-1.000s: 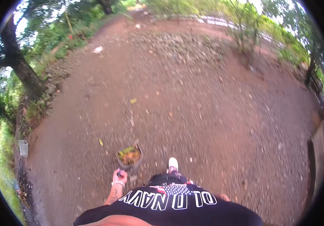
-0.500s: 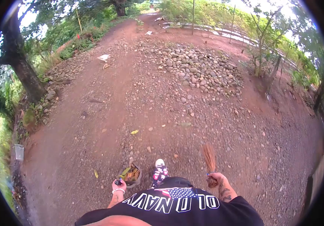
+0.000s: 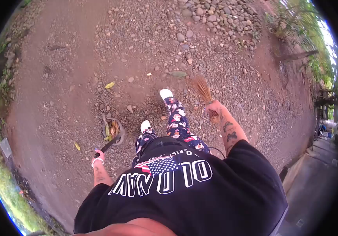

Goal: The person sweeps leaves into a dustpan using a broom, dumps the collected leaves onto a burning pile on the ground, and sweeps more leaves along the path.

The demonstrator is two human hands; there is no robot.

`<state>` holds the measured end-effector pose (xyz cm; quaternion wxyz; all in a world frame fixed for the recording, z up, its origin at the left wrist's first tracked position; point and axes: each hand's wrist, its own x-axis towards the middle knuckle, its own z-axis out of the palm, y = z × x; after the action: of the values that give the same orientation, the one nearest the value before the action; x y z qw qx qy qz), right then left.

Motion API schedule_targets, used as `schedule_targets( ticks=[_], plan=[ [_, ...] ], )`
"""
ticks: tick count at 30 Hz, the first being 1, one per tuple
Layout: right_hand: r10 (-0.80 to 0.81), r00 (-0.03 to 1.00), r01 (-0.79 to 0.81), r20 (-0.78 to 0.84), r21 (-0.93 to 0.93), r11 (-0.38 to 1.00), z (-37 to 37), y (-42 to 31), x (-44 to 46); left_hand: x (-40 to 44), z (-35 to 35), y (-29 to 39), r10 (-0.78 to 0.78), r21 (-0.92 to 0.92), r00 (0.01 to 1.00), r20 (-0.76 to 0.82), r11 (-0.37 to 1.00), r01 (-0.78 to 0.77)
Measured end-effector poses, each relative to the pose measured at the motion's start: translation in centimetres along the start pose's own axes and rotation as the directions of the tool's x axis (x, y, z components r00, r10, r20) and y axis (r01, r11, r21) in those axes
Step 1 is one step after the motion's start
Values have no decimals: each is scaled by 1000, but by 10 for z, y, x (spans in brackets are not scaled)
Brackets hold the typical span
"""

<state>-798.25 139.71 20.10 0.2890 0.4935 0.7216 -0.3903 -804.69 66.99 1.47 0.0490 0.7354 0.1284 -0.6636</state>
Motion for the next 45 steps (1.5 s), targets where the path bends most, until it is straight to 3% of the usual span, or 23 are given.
schedule_targets(
  ticks=[1, 2, 3, 5, 7, 10, 14, 15, 16, 17, 18, 20, 22, 23, 24, 29, 31, 35, 36, 39, 41, 44, 45],
  plan=[
    [113, 988, -107, 102, -63, 992, 0, -6, 44, -2, -4, -6, 110, -54, 994, 16, 993, -109],
    [221, 956, -199, 194, -129, 972, 3, -12, 80, -39, -4, -39, -4, -104, 995, -98, 995, -6],
    [216, 956, -190, 201, -142, 972, 6, -31, 98, -7, -2, -18, 59, -37, 997, -51, 997, -61],
    [-45, 975, 92, 216, -213, 973, 23, -78, 97, -9, 4, -39, 0, -136, 995, -97, 991, -13],
    [-65, 949, 137, 309, -217, 966, 12, -97, 91, -45, -10, -101, 317, -295, 946, 60, 911, -287],
    [-181, 913, 259, 367, -177, 949, -48, -111, 77, -52, 0, -164, 343, -425, 925, -160, 822, -379],
    [-176, 941, 212, 289, -99, 972, -113, -126, 84, -32, 8, -237, 404, 169, 915, 21, 900, -401],
    [-171, 940, 208, 296, -98, 973, -114, -129, 98, -76, 11, -332, 411, 170, 911, 17, 897, -408],
    [-96, 974, 116, 205, -91, 989, -113, -134, 123, -118, 42, -403, 526, 430, 701, 482, 555, -712],
    [-16, 994, 25, 111, -78, 997, -113, -141, 146, -161, 60, -478, 323, 404, 405, 855, 71, -912],
    [-21, 988, 32, 150, -70, 997, -111, -160, 165, -206, 79, -529, 117, 296, 327, 938, 222, -929],
    [-23, 978, 38, 205, -71, 997, -95, -180, 187, -275, 96, -596, -101, -133, -134, 986, 9, -991],
    [-146, 939, 259, 311, -364, 895, -80, -182, 200, -323, 99, -630, -165, -169, -284, 945, 499, -850],
    [-222, 880, 361, 419, -290, 886, -85, -179, 200, -343, 100, -657, -185, -172, -389, 903, 673, -719],
    [-300, 805, 450, 512, -198, 870, -97, -171, 195, -351, 103, -660, -189, -175, -389, 902, 663, -728],
    [-101, 853, 97, 512, 35, 995, -177, -174, 156, -388, 104, -655, -388, 62, -142, 911, 469, -881],
    [-19, 958, 7, 286, 41, 999, -186, -174, 167, -397, 103, -651, -445, 148, -44, 894, 387, -910],
    [-231, 971, 239, 66, -172, 956, -161, -170, 289, -398, 103, -648, -524, 304, 155, 837, 209, -930],
    [-261, 964, 268, 59, -189, 945, -151, -181, 314, -362, 132, -659, -744, 234, -284, 605, 507, -830],
    [-391, 913, 407, 117, -355, 842, -106, -216, 324, -347, 136, -659, -735, 214, -304, 606, 519, -828],
    [-371, 865, 502, 338, -575, 646, -104, -249, 291, -343, 139, -656, -733, 202, -332, 594, 535, -821],
    [-505, 721, 693, 474, -478, 540, -179, -241, 279, -346, 144, -650, -721, 171, -392, 571, 571, -803],
    [-461, 752, 657, 471, -471, 589, -211, -244, 271, -347, 146, -649, -713, 161, -414, 566, 588, -793]
  ],
)
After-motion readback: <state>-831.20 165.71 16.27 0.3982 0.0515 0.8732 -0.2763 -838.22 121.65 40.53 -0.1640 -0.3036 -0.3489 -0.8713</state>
